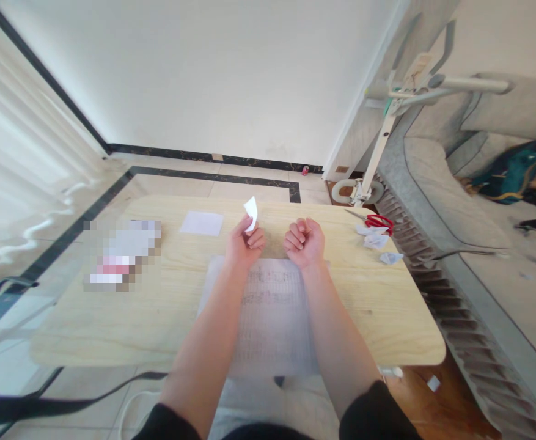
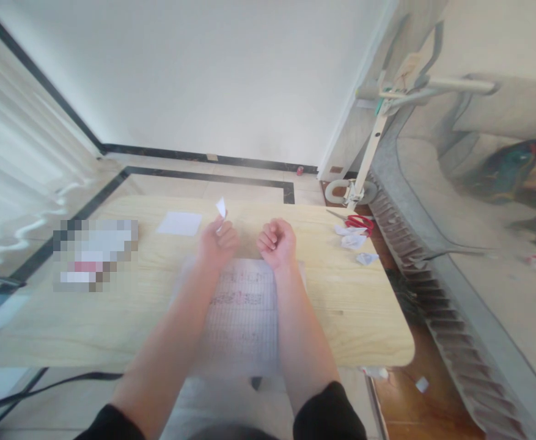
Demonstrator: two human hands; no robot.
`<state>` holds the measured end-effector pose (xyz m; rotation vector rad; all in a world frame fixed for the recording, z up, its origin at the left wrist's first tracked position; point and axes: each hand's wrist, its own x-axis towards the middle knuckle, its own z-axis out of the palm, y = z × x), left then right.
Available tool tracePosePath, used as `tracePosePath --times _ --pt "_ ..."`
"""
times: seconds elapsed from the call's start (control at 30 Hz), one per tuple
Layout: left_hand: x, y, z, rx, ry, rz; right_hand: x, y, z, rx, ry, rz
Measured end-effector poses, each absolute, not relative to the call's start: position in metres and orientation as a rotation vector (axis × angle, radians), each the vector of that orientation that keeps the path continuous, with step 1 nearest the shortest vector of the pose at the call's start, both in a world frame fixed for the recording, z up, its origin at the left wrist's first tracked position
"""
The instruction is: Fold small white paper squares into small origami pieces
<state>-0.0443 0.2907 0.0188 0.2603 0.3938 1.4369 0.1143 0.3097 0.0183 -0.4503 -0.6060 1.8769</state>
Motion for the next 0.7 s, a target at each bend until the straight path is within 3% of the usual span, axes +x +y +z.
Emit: tracePosePath --times 0.4,0.7 --pt "-0.091 0.294 0.07 0.434 0.639 1.558 0.112 0.309 0.021 -0.448 -0.605 1.882" --pt "-0.054 0.297 0.033 0.506 0.589 1.442 0.112 0.31 0.02 -0.407 -0.616 1.878"
